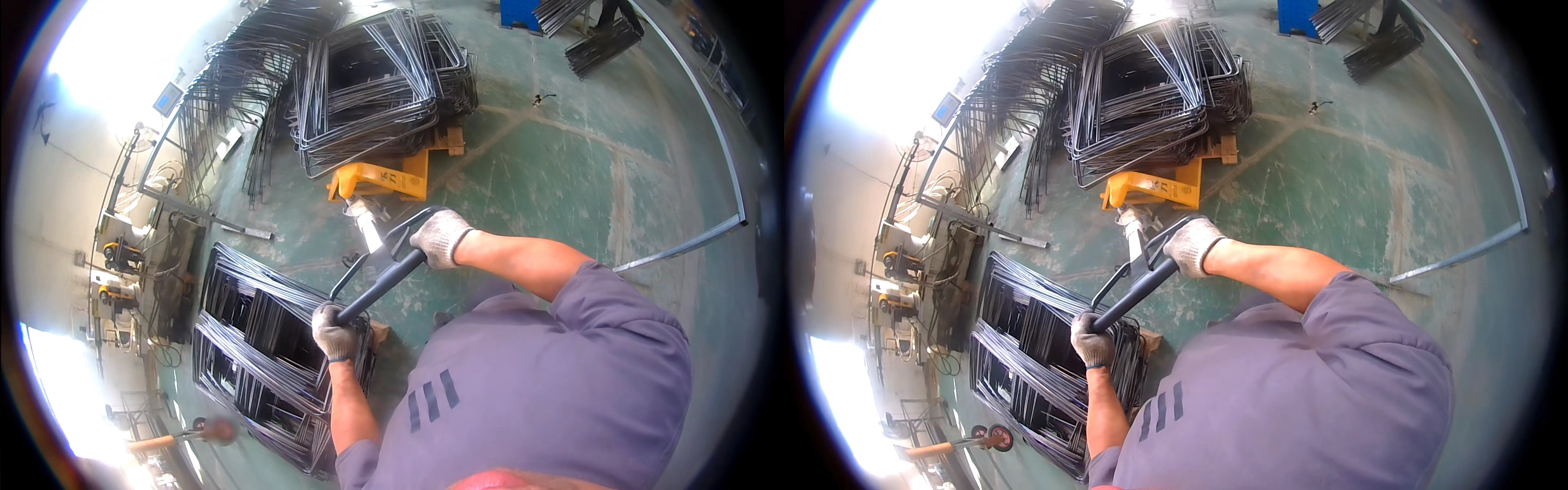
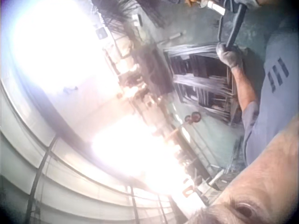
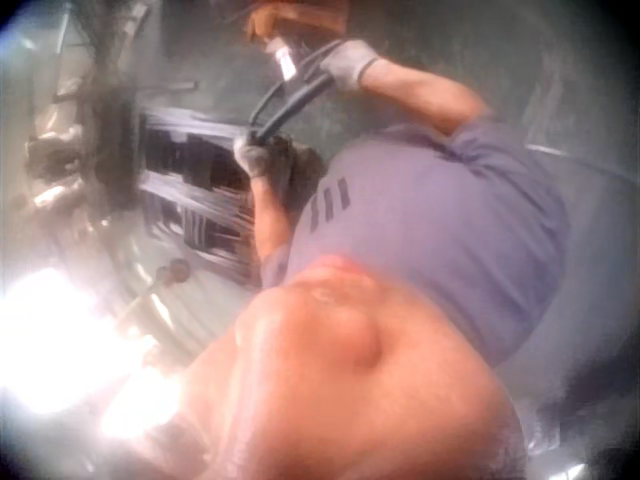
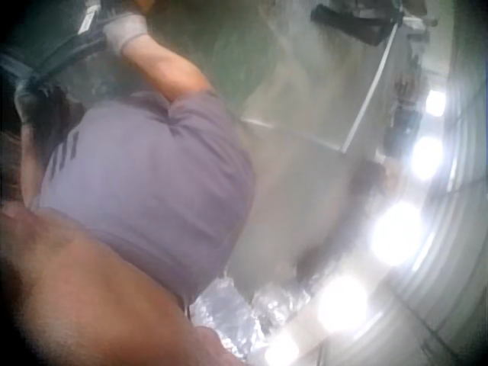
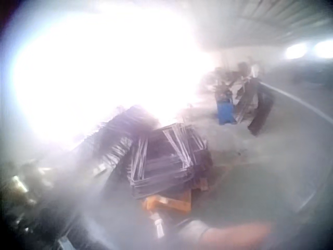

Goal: The person uses a manual pallet jack to move a stack of metal frames across a warehouse floor. They then remove several frames from the stack by hand and place them onto a nearby rack.

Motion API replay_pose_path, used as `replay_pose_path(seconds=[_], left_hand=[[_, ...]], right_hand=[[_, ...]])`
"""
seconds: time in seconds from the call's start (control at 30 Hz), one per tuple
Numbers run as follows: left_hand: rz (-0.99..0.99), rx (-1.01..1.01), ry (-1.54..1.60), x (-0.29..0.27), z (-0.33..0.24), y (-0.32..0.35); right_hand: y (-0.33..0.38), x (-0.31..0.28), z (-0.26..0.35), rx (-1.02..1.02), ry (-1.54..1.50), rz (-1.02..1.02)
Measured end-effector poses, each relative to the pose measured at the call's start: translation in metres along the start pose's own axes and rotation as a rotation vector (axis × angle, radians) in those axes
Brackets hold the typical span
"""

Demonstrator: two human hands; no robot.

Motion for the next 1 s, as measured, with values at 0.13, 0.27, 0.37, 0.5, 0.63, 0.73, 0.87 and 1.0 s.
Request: replay_pose_path(seconds=[0.13,0.27,0.37,0.5,0.63,0.73,0.87,1.0], left_hand=[[0.012,-0.061,-0.007,0.016,-0.054,0.029],[-0.057,-0.064,-0.058,0.043,-0.097,0.056],[-0.049,-0.127,-0.095,0.065,-0.125,0.081],[-0.088,-0.153,-0.129,0.101,-0.183,0.105],[-0.087,-0.199,-0.140,0.121,-0.247,0.137],[-0.101,-0.173,-0.163,0.136,-0.286,0.167],[-0.060,-0.190,-0.184,0.147,-0.333,0.199],[-0.021,-0.179,-0.199,0.157,-0.386,0.229]], right_hand=[[0.043,0.001,-0.025,-0.031,0.002,0.017],[0.078,0.011,-0.058,-0.084,0.015,0.012],[0.107,0.019,-0.085,-0.139,0.004,0.002],[0.144,0.025,-0.129,-0.192,0.022,0.019],[0.197,0.025,-0.157,-0.232,0.006,0.029],[0.234,0.029,-0.173,-0.247,0.010,0.076],[0.283,0.030,-0.190,-0.250,0.028,0.160],[0.336,0.041,-0.202,-0.238,0.051,0.182]])
Point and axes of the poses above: each hand's wrist, its own y-axis away from the middle knuckle, its own x-axis out of the palm, z = x × y, the point moved 4 cm from there along -y, towards the middle knuckle, and after that the axes turned 9 degrees about y, right-handed, at the moved point
